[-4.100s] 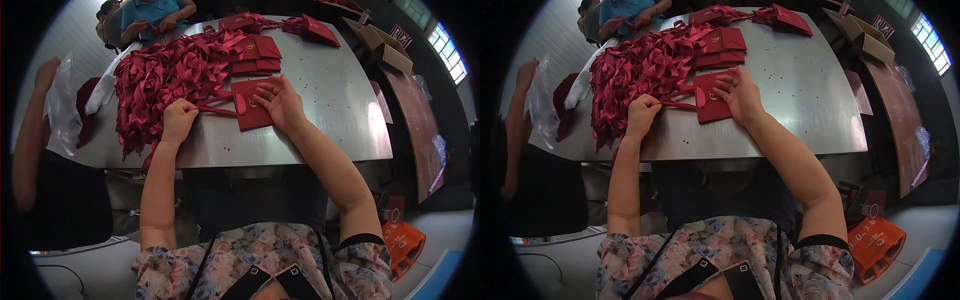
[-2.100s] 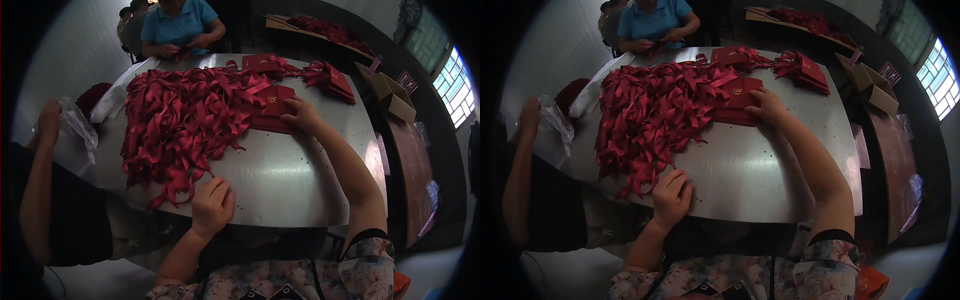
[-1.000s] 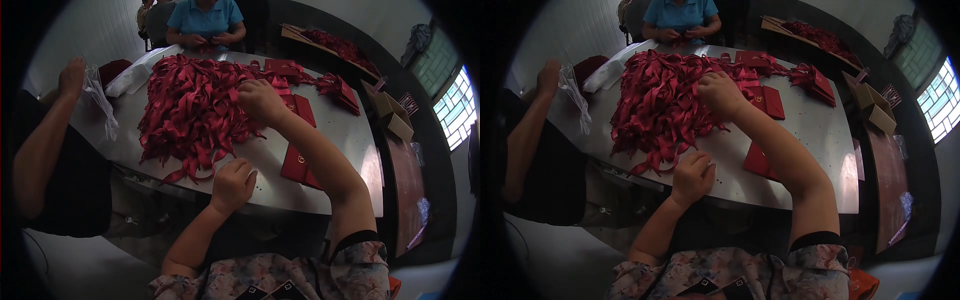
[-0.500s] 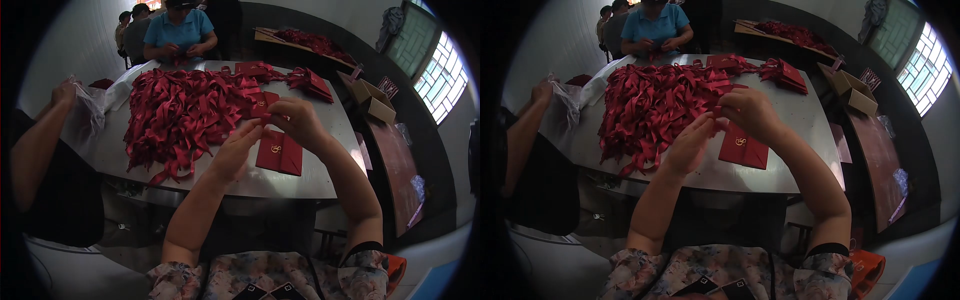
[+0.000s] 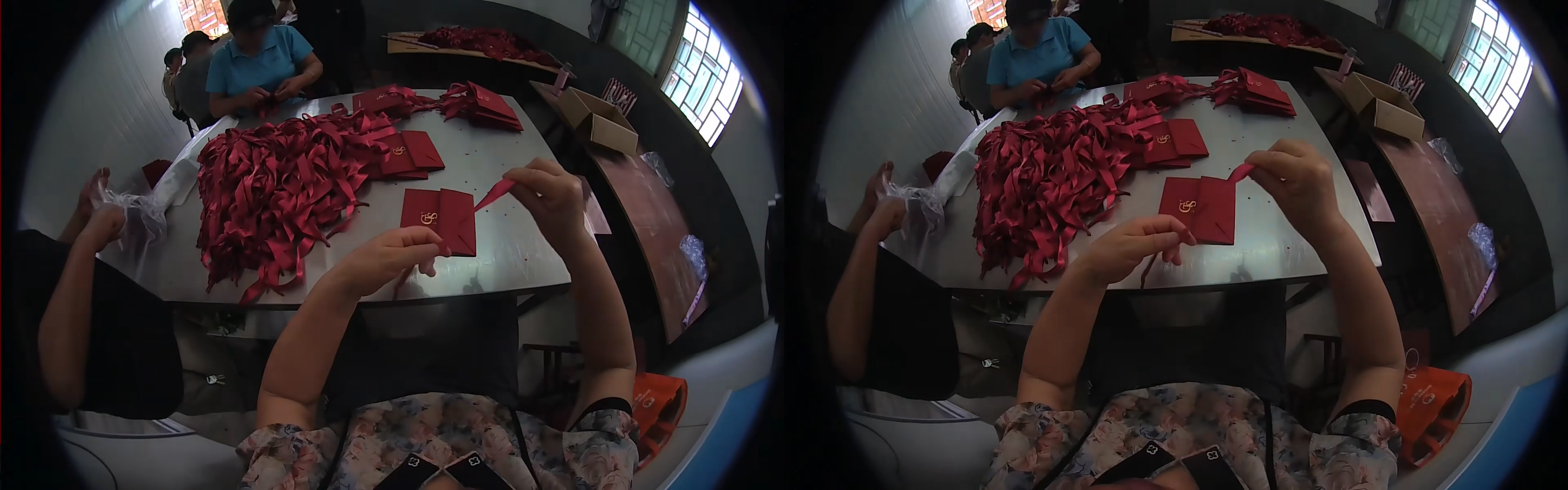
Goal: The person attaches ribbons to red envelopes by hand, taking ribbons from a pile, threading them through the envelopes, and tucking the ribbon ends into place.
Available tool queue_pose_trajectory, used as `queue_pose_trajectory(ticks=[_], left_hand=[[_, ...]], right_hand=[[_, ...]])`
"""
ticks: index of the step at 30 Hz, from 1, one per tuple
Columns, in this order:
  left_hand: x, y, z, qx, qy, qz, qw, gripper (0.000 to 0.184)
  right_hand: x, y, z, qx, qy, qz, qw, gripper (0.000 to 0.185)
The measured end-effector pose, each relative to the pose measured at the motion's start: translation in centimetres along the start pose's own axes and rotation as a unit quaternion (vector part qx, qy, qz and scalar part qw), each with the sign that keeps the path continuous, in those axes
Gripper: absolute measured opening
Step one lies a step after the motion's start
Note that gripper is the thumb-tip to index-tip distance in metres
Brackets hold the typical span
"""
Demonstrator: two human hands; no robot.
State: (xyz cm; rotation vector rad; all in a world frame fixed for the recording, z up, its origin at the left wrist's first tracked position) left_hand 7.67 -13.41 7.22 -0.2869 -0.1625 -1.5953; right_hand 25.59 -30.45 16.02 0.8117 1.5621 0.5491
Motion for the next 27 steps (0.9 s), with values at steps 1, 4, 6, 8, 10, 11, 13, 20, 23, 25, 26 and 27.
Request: queue_pose_trajectory(ticks=[1,4,6,8,10,11,13,20,23,25,26,27], left_hand=[[-0.2,-0.2,-0.2,-0.026,-0.007,-0.014,1.0,0.023],[-1.1,-0.4,-1.0,0.029,-0.01,-0.01,0.999,0.024],[-1.2,-0.8,-1.0,0.042,-0.033,0.002,0.999,0.022],[-1.2,-1.1,-0.9,0.056,-0.057,0.016,0.997,0.02],[-1.5,-1.3,-1.1,0.041,-0.077,0.074,0.993,0.02],[-1.4,-1.3,-1.0,0.041,-0.077,0.075,0.993,0.02],[-1.2,-1.2,-0.6,0.03,0.086,0.108,0.99,0.021],[4.4,2.2,0.0,0.146,0.22,0.122,0.957,0.026],[4.7,1.6,1.3,0.151,0.25,0.137,0.946,0.027],[4.2,1.3,1.3,0.135,0.289,0.153,0.935,0.026],[3.9,1.3,1.0,0.139,0.288,0.137,0.938,0.024],[3.5,1.2,0.6,0.144,0.287,0.122,0.939,0.021]], right_hand=[[-0.7,-0.2,0.5,0.041,0.019,0.015,0.999,0.01],[-2.5,-0.8,1.8,0.066,0.046,0.023,0.996,0.01],[-3.0,-1.5,2.7,0.076,0.045,0.04,0.995,0.009],[-3.4,-2.7,3.6,0.085,0.045,0.005,0.995,0.012],[-3.6,-3.6,3.3,0.094,0.044,-0.029,0.994,0.015],[-3.6,-4.1,3.0,0.126,0.021,-0.11,0.986,0.022],[-2.9,-5.3,3.0,0.101,-0.026,-0.192,0.976,0.044],[5.0,-6.9,-3.6,0.201,0.387,-0.253,0.864,0.042],[6.1,-6.6,-4.2,0.303,0.455,-0.272,0.792,0.031],[6.4,-6.8,-3.7,0.354,0.438,-0.297,0.771,0.026],[7.3,-7.4,-2.9,0.366,0.465,-0.338,0.732,0.022],[7.6,-7.6,-2.7,0.376,0.49,-0.378,0.689,0.018]])
Point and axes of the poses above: each hand's wrist, its own y-axis towards the middle knuckle, its own x-axis out of the palm, z = x × y, the point moved 3 cm from there along y, towards the middle knuckle, and after that the axes turned 11 degrees about -y, right-handed, at the moved point
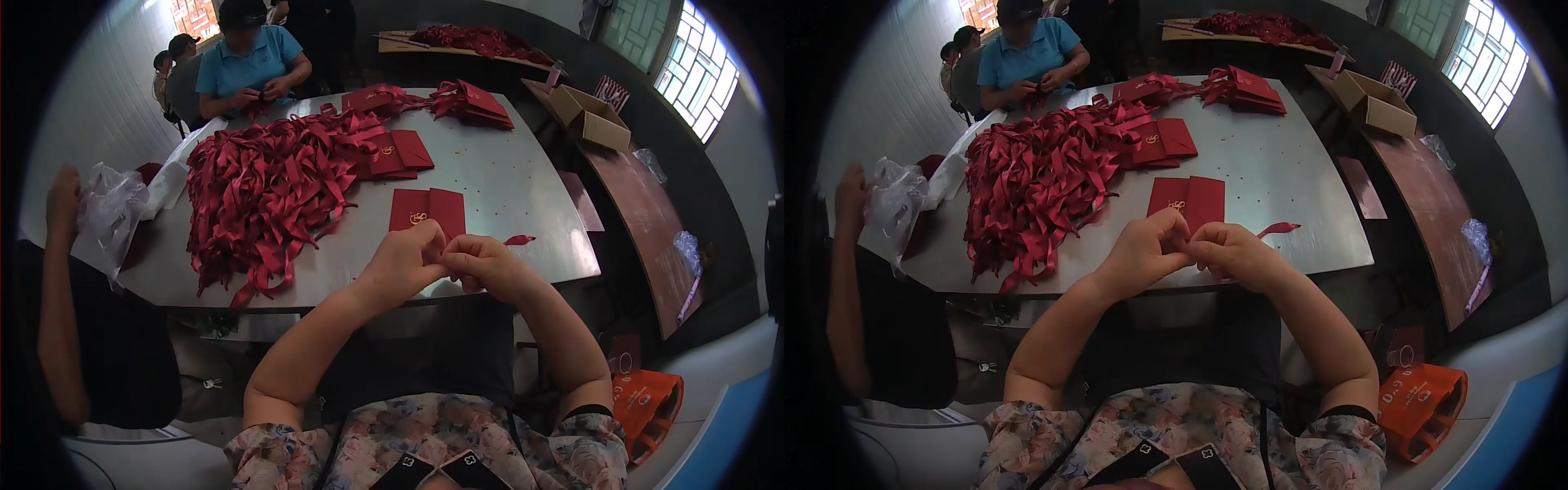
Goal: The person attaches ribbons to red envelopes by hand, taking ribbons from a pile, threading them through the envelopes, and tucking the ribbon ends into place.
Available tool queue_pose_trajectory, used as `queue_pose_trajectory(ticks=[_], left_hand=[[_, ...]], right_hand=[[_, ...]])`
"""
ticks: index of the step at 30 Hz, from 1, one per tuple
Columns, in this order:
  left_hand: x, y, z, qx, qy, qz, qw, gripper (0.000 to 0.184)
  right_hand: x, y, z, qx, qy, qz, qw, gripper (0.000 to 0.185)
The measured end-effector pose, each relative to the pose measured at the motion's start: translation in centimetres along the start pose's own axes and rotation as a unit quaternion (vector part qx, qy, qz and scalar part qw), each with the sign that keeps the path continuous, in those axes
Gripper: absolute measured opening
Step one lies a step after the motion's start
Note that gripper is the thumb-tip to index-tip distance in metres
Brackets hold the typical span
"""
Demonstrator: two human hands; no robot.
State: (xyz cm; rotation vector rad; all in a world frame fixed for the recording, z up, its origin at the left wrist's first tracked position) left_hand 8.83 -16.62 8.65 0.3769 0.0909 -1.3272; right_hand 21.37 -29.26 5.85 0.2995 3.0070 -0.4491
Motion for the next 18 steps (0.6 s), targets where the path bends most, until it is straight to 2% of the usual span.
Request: queue_pose_trajectory(ticks=[1,3,4,6,7,9,10,11,12,13,14,15,16,18], left_hand=[[-0.4,-0.1,-0.8,-0.004,-0.002,0.001,1.0,0.021],[-1.5,0.0,-2.8,-0.038,-0.148,-0.016,0.988,0.015],[-2.5,0.3,-3.8,-0.042,-0.147,-0.016,0.988,0.015],[-5.6,1.0,-6.1,-0.101,-0.12,0.117,0.981,0.012],[-6.5,1.4,-7.0,-0.104,-0.118,0.116,0.981,0.012],[-8.2,2.4,-9.1,-0.176,-0.094,0.176,0.964,0.014],[-8.6,3.1,-9.9,-0.209,-0.04,0.194,0.958,0.021],[-8.5,3.8,-10.7,-0.211,-0.04,0.194,0.957,0.021],[-8.1,4.6,-10.8,-0.205,0.035,0.199,0.958,0.023],[-7.8,5.3,-11.0,-0.198,0.111,0.202,0.953,0.025],[-7.4,6.1,-11.5,-0.201,0.112,0.201,0.952,0.025],[-7.2,6.9,-12.3,-0.196,0.167,0.201,0.945,0.025],[-7.2,7.5,-12.8,-0.189,0.222,0.201,0.935,0.026],[-7.3,8.5,-13.3,-0.197,0.244,0.192,0.93,0.027]], right_hand=[[-0.4,-0.1,0.1,0.003,0.002,-0.002,1.0,0.018],[-1.2,-0.9,-0.3,0.018,-0.086,0.003,0.996,0.011],[-2.2,-1.3,-0.7,0.017,-0.12,0.034,0.992,0.01],[-5.2,-1.9,-1.5,0.008,-0.183,0.12,0.976,0.008],[-7.7,-1.6,-1.2,-0.051,-0.217,0.209,0.952,0.007],[-11.7,-3.0,-3.6,-0.079,-0.3,0.349,0.884,0.011],[-12.5,-3.7,-5.2,-0.066,-0.303,0.409,0.858,0.011],[-13.3,-3.8,-6.3,-0.123,-0.338,0.445,0.82,0.011],[-13.8,-3.8,-7.2,-0.18,-0.371,0.478,0.776,0.011],[-12.8,-3.5,-8.5,-0.196,-0.4,0.501,0.742,0.01],[-12.0,-2.1,-8.8,-0.213,-0.397,0.49,0.747,0.01],[-11.0,-0.6,-8.8,-0.229,-0.393,0.479,0.751,0.01],[-9.6,1.3,-8.1,-0.225,-0.383,0.447,0.777,0.013],[-6.9,5.8,-5.5,-0.21,-0.342,0.351,0.846,0.012]])
Point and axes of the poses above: each hand's wrist, its own y-axis towards the middle knuckle, its own x-axis out of the palm, z = x × y, the point moved 3 cm from there along y, towards the middle knuckle, and after that the axes turned 11 degrees about -y, right-handed, at the moved point
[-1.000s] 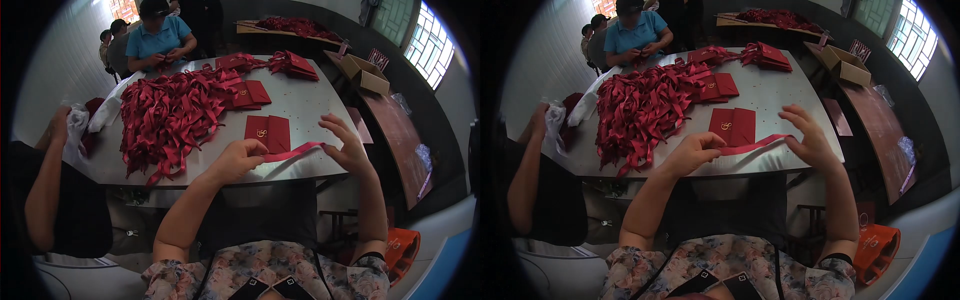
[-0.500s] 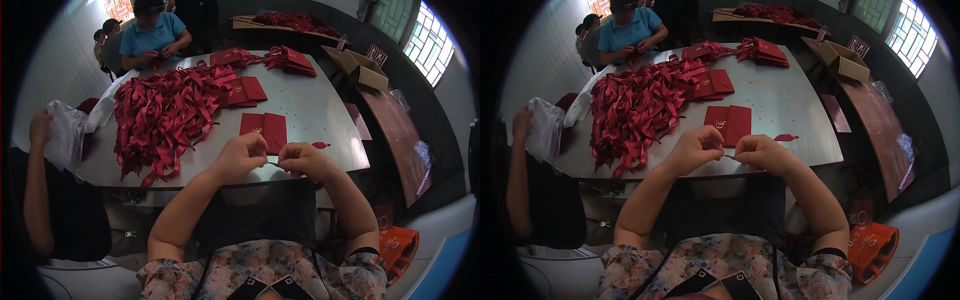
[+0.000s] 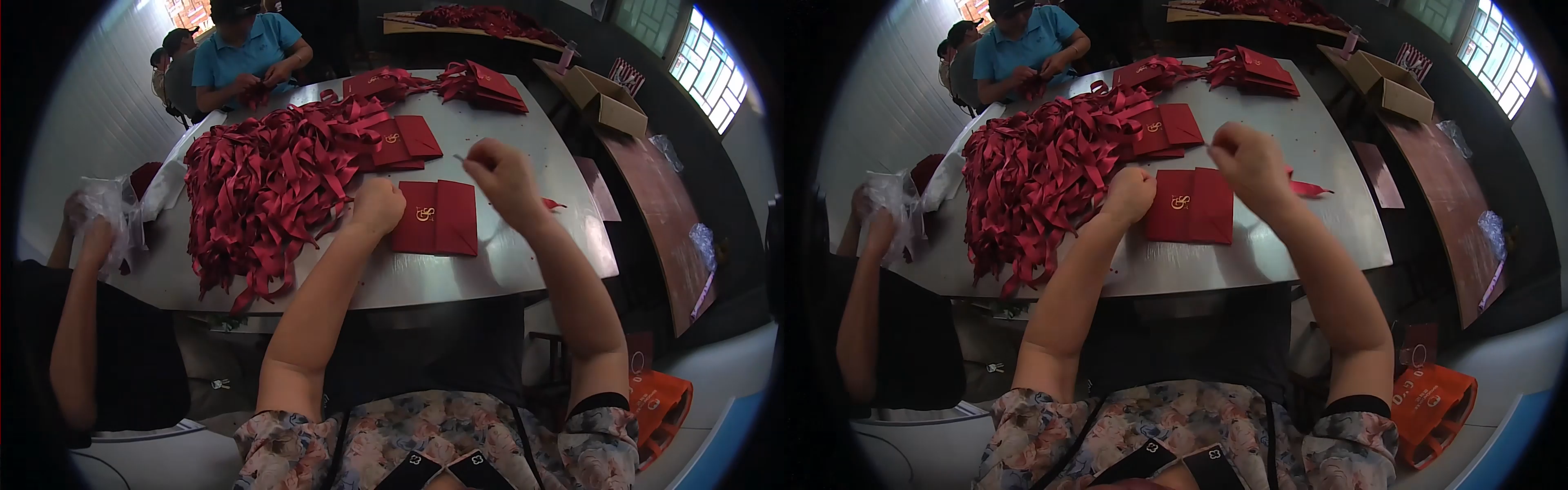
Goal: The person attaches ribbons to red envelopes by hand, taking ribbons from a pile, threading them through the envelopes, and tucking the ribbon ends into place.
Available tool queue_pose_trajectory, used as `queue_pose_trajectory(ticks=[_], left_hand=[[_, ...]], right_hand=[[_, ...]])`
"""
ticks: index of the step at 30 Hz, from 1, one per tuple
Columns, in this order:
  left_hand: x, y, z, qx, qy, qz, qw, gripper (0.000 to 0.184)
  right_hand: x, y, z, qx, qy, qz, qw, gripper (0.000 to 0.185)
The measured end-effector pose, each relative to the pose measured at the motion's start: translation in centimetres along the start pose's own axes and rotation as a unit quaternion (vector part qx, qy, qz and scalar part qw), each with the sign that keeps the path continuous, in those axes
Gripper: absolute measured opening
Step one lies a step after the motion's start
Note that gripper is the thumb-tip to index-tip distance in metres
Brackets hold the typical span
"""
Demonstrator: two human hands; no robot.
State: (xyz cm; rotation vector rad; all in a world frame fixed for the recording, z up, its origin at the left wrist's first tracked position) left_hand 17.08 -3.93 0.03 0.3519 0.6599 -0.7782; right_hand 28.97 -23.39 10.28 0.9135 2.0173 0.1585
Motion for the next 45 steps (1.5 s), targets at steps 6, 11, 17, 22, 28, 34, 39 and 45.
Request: queue_pose_trajectory(ticks=[6,11,17,22,28,34,39,45], left_hand=[[-0.1,-0.4,-1.0,-0.069,-0.232,-0.02,0.97,0.021],[-0.5,-1.3,-0.5,-0.101,-0.353,-0.018,0.93,0.011],[-0.9,-2.0,0.0,-0.206,-0.52,-0.083,0.825,0.012],[-0.5,-2.6,0.1,-0.202,-0.577,-0.108,0.784,0.011],[-0.2,-3.1,-0.3,-0.204,-0.626,-0.126,0.741,0.013],[0.0,-3.3,-0.1,-0.211,-0.633,-0.146,0.73,0.009],[-0.1,-3.5,0.0,-0.216,-0.643,-0.161,0.717,0.009],[0.4,-4.1,0.8,-0.23,-0.64,-0.161,0.716,0.011]], right_hand=[[10.7,-0.5,5.1,0.101,0.153,-0.074,0.98,0.013],[10.5,-0.7,4.9,0.097,0.203,-0.078,0.971,0.012],[9.8,-1.0,3.2,0.144,0.271,-0.163,0.938,0.012],[9.8,-1.3,3.3,0.137,0.288,-0.186,0.929,0.012],[8.9,-1.4,2.8,0.114,0.231,-0.155,0.954,0.011],[8.5,-1.4,2.6,0.125,0.223,-0.171,0.952,0.009],[8.2,-1.4,2.9,0.068,0.234,-0.173,0.954,0.009],[8.3,-1.3,2.9,0.066,0.159,-0.184,0.968,0.009]])
Point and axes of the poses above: each hand's wrist, its own y-axis towards the middle knuckle, its own x-axis out of the palm, z = x × y, the point moved 3 cm from there along y, towards the middle knuckle, and after that the axes turned 11 degrees about -y, right-handed, at the moved point
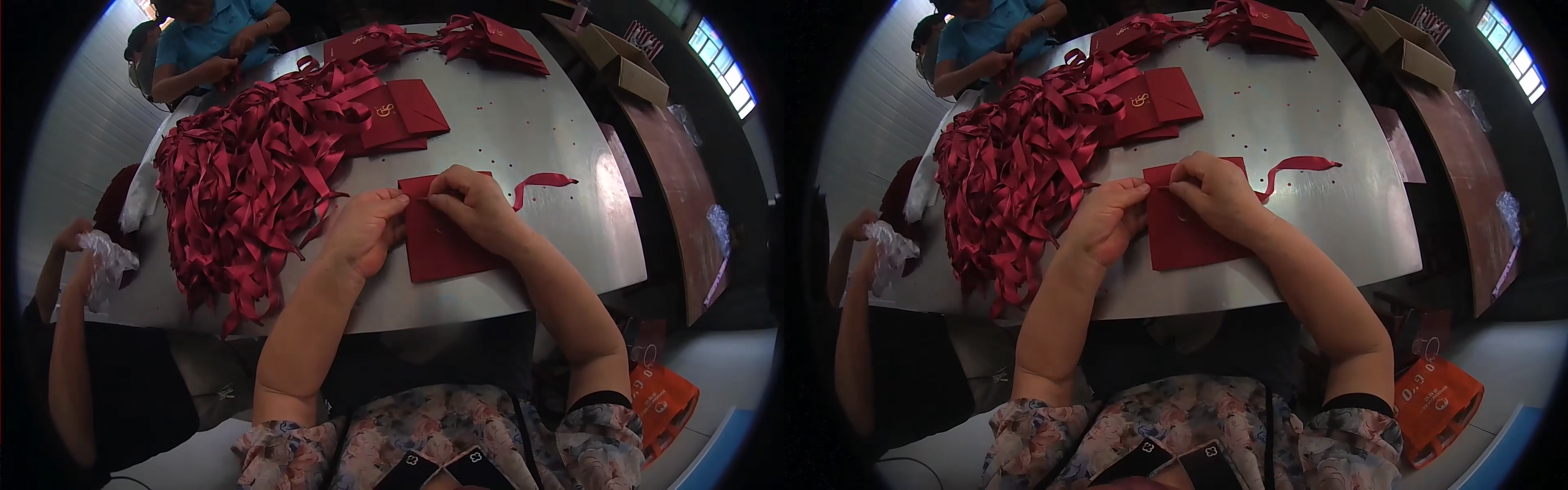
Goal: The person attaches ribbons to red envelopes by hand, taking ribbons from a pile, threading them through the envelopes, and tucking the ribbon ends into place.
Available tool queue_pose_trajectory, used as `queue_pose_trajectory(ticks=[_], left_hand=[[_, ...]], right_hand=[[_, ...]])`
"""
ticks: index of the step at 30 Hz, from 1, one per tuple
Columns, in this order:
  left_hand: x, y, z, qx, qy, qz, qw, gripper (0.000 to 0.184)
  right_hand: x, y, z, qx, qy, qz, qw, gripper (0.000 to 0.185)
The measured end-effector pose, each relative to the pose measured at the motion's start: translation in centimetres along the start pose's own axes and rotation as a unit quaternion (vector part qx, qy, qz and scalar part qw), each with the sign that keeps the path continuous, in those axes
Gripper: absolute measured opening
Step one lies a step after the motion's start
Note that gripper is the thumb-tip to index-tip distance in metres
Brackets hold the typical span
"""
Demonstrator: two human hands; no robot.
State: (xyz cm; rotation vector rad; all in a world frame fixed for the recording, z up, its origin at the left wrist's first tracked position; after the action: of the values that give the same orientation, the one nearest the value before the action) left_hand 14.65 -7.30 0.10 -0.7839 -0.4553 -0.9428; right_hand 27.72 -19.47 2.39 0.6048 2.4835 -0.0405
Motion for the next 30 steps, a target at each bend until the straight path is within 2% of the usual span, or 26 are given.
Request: queue_pose_trajectory(ticks=[7,11,13,15,17,20,22,26,28,30], left_hand=[[0.1,0.3,-0.2,0.007,-0.02,-0.004,1.0,0.016],[0.8,-0.2,0.3,0.009,-0.058,-0.031,0.998,0.017],[1.2,-0.3,0.6,0.045,-0.056,-0.055,0.996,0.016],[1.1,-0.3,0.8,0.042,-0.042,-0.064,0.996,0.016],[1.1,-0.2,0.8,0.037,-0.027,-0.073,0.996,0.016],[1.1,-0.3,0.8,0.067,0.007,-0.072,0.995,0.016],[1.6,-0.4,0.9,0.136,0.069,-0.083,0.985,0.015],[2.0,-0.5,0.9,0.111,0.027,-0.088,0.99,0.013],[2.1,-0.2,0.7,0.075,-0.045,-0.104,0.991,0.013],[2.6,-0.2,0.7,0.087,-0.047,-0.09,0.991,0.013]], right_hand=[[0.0,0.0,0.2,-0.093,-0.074,-0.013,0.993,0.005],[-0.5,-0.1,-0.8,-0.073,-0.024,-0.017,0.997,0.006],[-0.7,0.0,-0.9,-0.063,-0.011,-0.01,0.998,0.007],[-0.6,0.1,-0.6,-0.008,0.058,-0.02,0.998,0.007],[-0.7,0.2,-0.4,-0.012,0.037,-0.013,0.999,0.007],[-0.6,0.2,-0.7,-0.019,0.02,0.0,1.0,0.009],[-0.4,0.1,-0.9,-0.02,0.022,0.009,1.0,0.01],[-0.4,-0.1,-1.2,-0.023,0.03,0.042,0.998,0.011],[-0.4,-0.1,-1.1,-0.02,0.046,0.044,0.998,0.01],[-0.3,0.1,-0.6,0.04,0.152,0.005,0.988,0.011]])
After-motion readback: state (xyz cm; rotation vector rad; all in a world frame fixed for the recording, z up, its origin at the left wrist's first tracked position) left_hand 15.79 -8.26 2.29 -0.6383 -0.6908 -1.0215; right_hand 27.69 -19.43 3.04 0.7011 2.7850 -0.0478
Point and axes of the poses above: each hand's wrist, its own y-axis towards the middle knuckle, its own x-axis out of the palm, z = x × y, the point moved 3 cm from there along y, towards the middle knuckle, and after that the axes turned 11 degrees about -y, right-handed, at the moved point
